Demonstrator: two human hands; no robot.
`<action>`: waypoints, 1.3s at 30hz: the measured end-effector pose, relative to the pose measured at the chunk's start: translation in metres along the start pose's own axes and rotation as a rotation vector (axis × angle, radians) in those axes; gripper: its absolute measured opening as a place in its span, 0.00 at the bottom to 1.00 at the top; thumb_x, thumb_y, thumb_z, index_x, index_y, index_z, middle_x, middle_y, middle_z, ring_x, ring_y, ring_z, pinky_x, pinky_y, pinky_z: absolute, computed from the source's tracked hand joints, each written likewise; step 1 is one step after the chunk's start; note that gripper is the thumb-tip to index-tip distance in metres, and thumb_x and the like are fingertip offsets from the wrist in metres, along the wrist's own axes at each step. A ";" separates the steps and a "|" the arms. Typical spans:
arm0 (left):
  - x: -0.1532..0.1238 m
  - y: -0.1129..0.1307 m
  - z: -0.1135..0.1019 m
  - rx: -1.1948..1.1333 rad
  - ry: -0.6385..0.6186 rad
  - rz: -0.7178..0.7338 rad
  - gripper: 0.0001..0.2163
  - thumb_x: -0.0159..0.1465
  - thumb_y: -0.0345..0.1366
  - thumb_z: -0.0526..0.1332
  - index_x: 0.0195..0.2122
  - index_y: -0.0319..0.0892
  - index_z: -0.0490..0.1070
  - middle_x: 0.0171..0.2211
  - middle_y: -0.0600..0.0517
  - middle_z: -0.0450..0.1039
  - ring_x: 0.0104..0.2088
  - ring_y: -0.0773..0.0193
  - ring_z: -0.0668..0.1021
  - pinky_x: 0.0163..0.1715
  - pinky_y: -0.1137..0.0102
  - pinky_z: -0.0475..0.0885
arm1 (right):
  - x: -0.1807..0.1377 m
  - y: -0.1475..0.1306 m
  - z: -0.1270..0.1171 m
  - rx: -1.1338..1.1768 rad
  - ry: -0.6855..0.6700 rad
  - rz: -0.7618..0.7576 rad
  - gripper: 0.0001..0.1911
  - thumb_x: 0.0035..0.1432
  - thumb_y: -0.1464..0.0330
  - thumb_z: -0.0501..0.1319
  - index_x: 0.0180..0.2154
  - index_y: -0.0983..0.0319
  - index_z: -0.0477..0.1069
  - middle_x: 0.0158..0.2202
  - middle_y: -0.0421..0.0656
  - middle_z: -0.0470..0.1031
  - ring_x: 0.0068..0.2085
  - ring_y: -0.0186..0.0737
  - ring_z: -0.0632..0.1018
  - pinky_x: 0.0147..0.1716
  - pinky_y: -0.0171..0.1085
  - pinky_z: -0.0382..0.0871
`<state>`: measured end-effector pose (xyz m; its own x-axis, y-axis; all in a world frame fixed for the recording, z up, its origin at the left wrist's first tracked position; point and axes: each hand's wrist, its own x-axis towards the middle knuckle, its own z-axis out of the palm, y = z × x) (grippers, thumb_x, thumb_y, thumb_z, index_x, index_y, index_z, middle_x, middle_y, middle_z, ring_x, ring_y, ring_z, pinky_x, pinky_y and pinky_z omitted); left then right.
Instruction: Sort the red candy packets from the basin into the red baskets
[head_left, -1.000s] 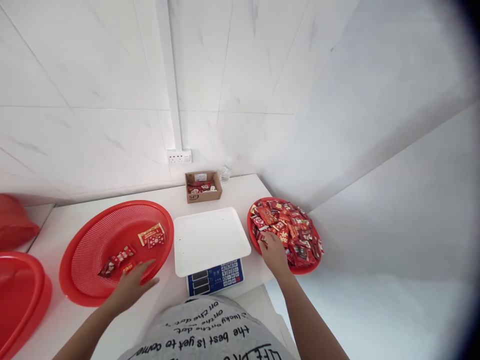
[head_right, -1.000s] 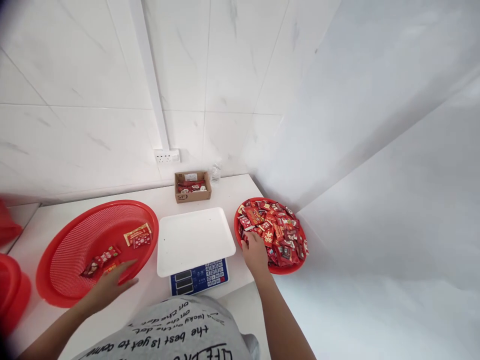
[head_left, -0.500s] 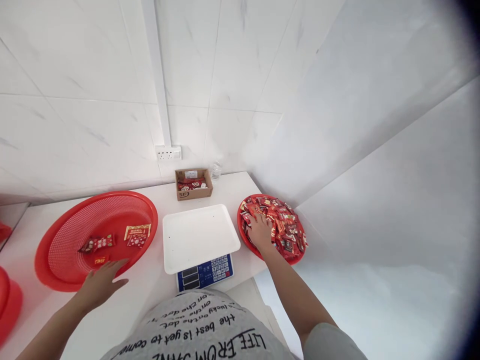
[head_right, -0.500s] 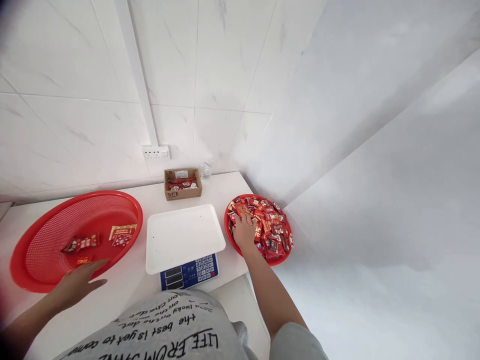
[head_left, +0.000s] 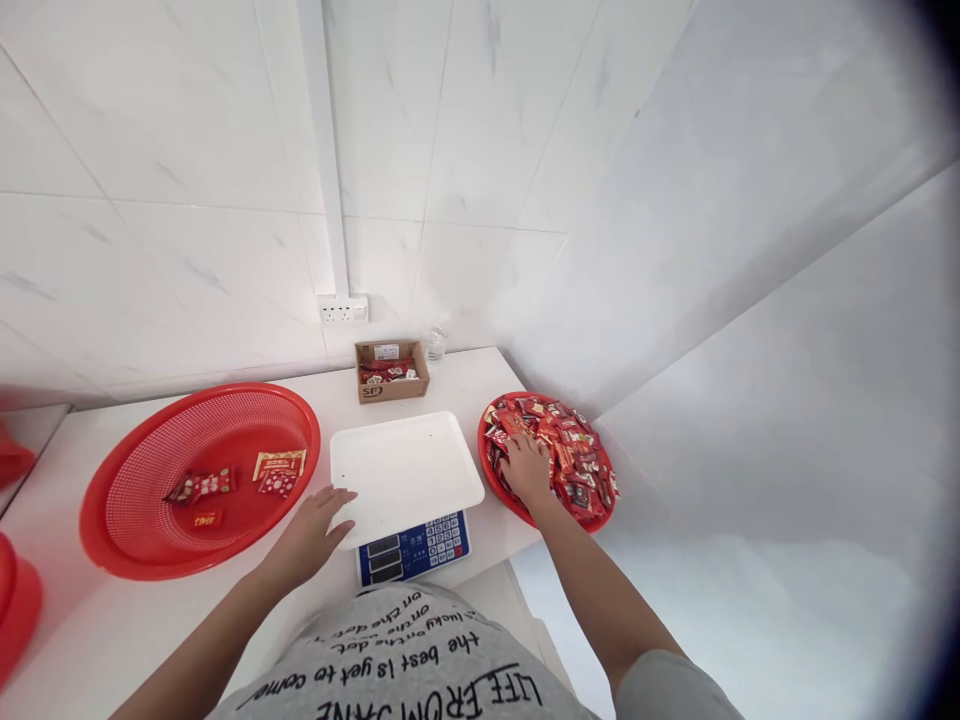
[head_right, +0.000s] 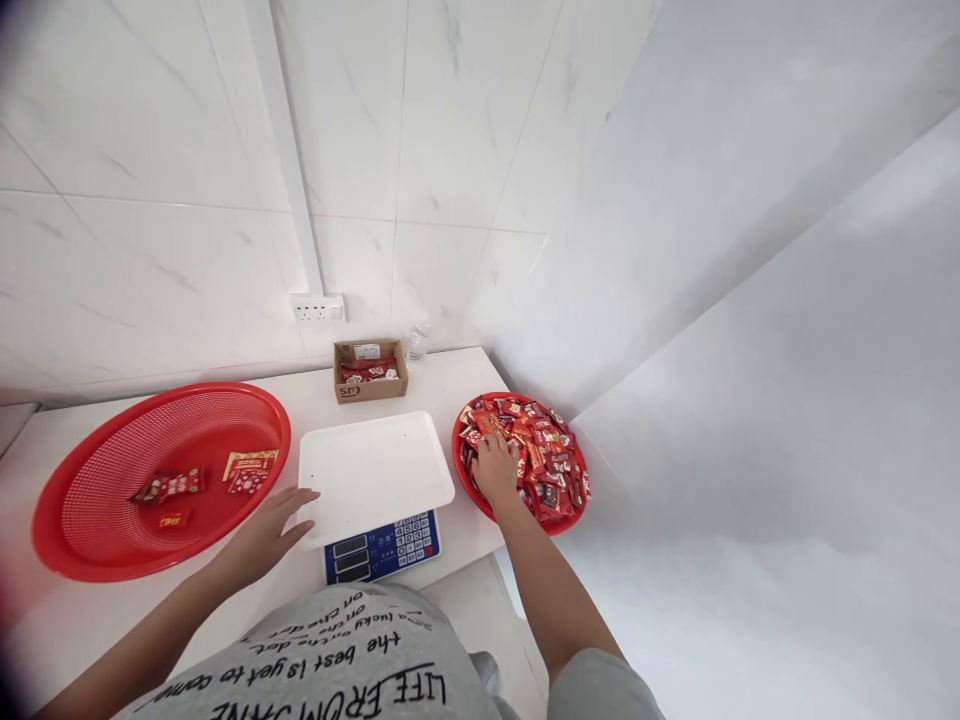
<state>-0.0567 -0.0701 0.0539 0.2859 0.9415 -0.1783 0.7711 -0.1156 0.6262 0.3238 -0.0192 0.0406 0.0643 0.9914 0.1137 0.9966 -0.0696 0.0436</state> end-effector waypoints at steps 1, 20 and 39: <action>0.002 0.005 0.002 -0.026 -0.012 0.001 0.19 0.59 0.42 0.55 0.51 0.44 0.69 0.55 0.47 0.67 0.60 0.51 0.62 0.59 0.56 0.54 | 0.000 0.000 0.000 0.005 0.005 -0.010 0.15 0.57 0.70 0.51 0.44 0.61 0.70 0.50 0.49 0.70 0.52 0.48 0.65 0.50 0.45 0.52; 0.011 0.076 0.012 -1.528 -0.380 -0.593 0.16 0.61 0.47 0.56 0.42 0.40 0.69 0.31 0.49 0.74 0.28 0.67 0.76 0.32 0.72 0.72 | -0.074 -0.134 -0.042 1.098 -0.091 -0.395 0.09 0.60 0.66 0.51 0.31 0.58 0.69 0.34 0.43 0.70 0.38 0.38 0.71 0.39 0.37 0.66; 0.013 0.054 0.037 -0.988 -0.262 -0.341 0.20 0.49 0.52 0.65 0.33 0.40 0.66 0.23 0.57 0.67 0.23 0.70 0.68 0.26 0.73 0.63 | -0.075 -0.144 -0.012 1.524 -0.615 0.229 0.15 0.48 0.55 0.60 0.30 0.61 0.68 0.22 0.36 0.68 0.23 0.31 0.68 0.23 0.32 0.61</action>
<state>0.0099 -0.0763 0.0576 0.3465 0.7652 -0.5427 0.0656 0.5573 0.8277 0.1750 -0.0851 0.0376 -0.1528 0.8950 -0.4191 0.0718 -0.4129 -0.9080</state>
